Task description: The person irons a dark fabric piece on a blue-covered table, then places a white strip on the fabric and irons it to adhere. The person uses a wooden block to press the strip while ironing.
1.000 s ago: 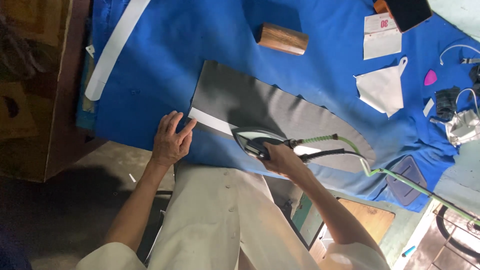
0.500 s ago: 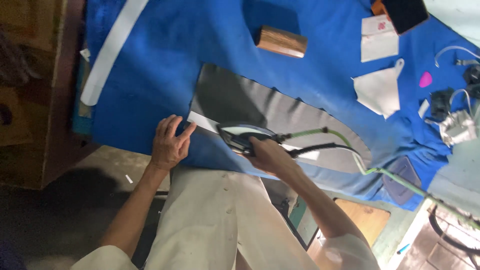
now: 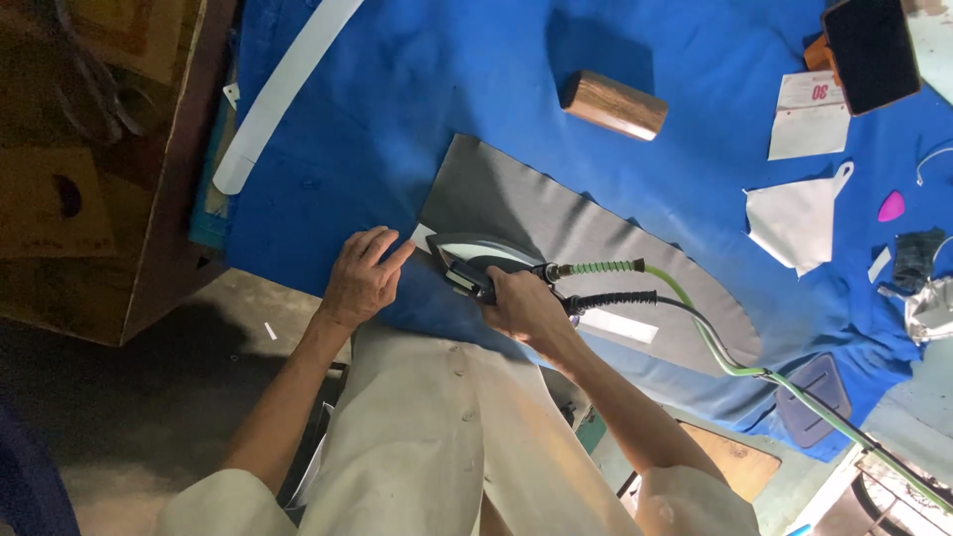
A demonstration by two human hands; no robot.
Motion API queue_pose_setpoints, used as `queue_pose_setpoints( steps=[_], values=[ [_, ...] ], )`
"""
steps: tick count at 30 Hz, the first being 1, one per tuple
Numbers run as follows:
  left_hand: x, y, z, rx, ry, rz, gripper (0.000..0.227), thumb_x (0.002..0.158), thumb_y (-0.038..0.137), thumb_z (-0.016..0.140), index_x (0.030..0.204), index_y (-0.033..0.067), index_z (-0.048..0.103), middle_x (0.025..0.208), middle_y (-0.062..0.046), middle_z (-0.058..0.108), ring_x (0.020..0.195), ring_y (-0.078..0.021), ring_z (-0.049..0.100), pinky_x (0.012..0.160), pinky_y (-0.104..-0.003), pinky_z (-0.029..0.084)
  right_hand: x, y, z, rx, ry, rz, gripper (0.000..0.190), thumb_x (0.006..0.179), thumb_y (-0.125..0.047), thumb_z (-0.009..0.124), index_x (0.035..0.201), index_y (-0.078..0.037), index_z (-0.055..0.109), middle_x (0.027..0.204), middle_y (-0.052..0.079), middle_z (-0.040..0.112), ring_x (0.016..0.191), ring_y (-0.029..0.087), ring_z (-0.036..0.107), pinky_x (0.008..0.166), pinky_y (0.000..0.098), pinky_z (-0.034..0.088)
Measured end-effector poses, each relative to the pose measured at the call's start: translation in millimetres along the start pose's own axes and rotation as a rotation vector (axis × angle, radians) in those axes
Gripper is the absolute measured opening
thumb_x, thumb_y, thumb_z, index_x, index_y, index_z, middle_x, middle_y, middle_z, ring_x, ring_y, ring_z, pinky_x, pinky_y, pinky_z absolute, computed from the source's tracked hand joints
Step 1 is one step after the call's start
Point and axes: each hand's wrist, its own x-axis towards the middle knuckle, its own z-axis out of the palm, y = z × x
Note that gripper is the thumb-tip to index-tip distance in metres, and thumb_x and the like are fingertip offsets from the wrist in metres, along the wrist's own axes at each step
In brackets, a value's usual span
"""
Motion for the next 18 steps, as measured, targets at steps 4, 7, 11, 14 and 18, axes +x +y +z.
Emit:
queue_pose_setpoints(
  steps=[4, 7, 11, 14, 18],
  values=[
    [-3, -6, 6, 0.006, -0.001, 0.003, 0.044, 0.094, 0.006, 0.055, 0.126, 0.0286, 0.072, 0.121, -0.006, 0.061, 0.120, -0.0250, 0.062, 0.098, -0.042, 0.052, -5, -13, -13, 0.005, -0.030, 0.027, 0.035, 0.082, -0.024, 0.068, 0.111, -0.005, 0.066, 0.083, 0.024, 0.075, 0.083, 0.046, 0.075, 0.076, 0.0564, 0.062],
    [-2, -6, 6, 0.005, 0.001, -0.003, 0.045, 0.094, 0.004, 0.054, 0.126, 0.0285, 0.072, 0.120, -0.005, 0.061, 0.119, -0.0237, 0.062, 0.097, -0.041, 0.052, -5, -13, -13, 0.001, -0.025, 0.037, 0.037, 0.081, -0.024, 0.069, 0.113, -0.005, 0.068, 0.084, 0.022, 0.076, 0.084, 0.044, 0.076, 0.075, 0.0547, 0.062],
    [8, -4, 0, 0.016, 0.014, -0.013, 0.038, 0.095, 0.000, 0.053, 0.112, 0.0272, 0.075, 0.113, -0.002, 0.060, 0.113, -0.0204, 0.061, 0.093, -0.037, 0.051, -1, -6, -3, 0.042, -0.033, 0.061, 0.037, 0.080, -0.027, 0.071, 0.111, -0.007, 0.069, 0.084, 0.020, 0.076, 0.084, 0.042, 0.076, 0.074, 0.0534, 0.063],
    [11, -4, 1, 0.051, 0.022, -0.016, 0.038, 0.094, 0.000, 0.056, 0.109, 0.0298, 0.075, 0.111, 0.000, 0.060, 0.109, -0.0183, 0.062, 0.091, -0.035, 0.052, -4, -13, -15, 0.062, -0.060, 0.072, 0.031, 0.081, -0.022, 0.067, 0.108, -0.006, 0.068, 0.084, 0.021, 0.076, 0.085, 0.043, 0.076, 0.075, 0.0535, 0.062],
    [19, -1, -3, 0.066, 0.026, -0.027, 0.035, 0.094, 0.001, 0.057, 0.104, 0.0297, 0.075, 0.107, 0.001, 0.061, 0.104, -0.0178, 0.063, 0.088, -0.035, 0.052, -5, -12, -16, 0.051, -0.059, 0.069, 0.028, 0.080, -0.020, 0.067, 0.105, -0.007, 0.069, 0.082, 0.020, 0.075, 0.083, 0.043, 0.076, 0.074, 0.0519, 0.063]
  ],
)
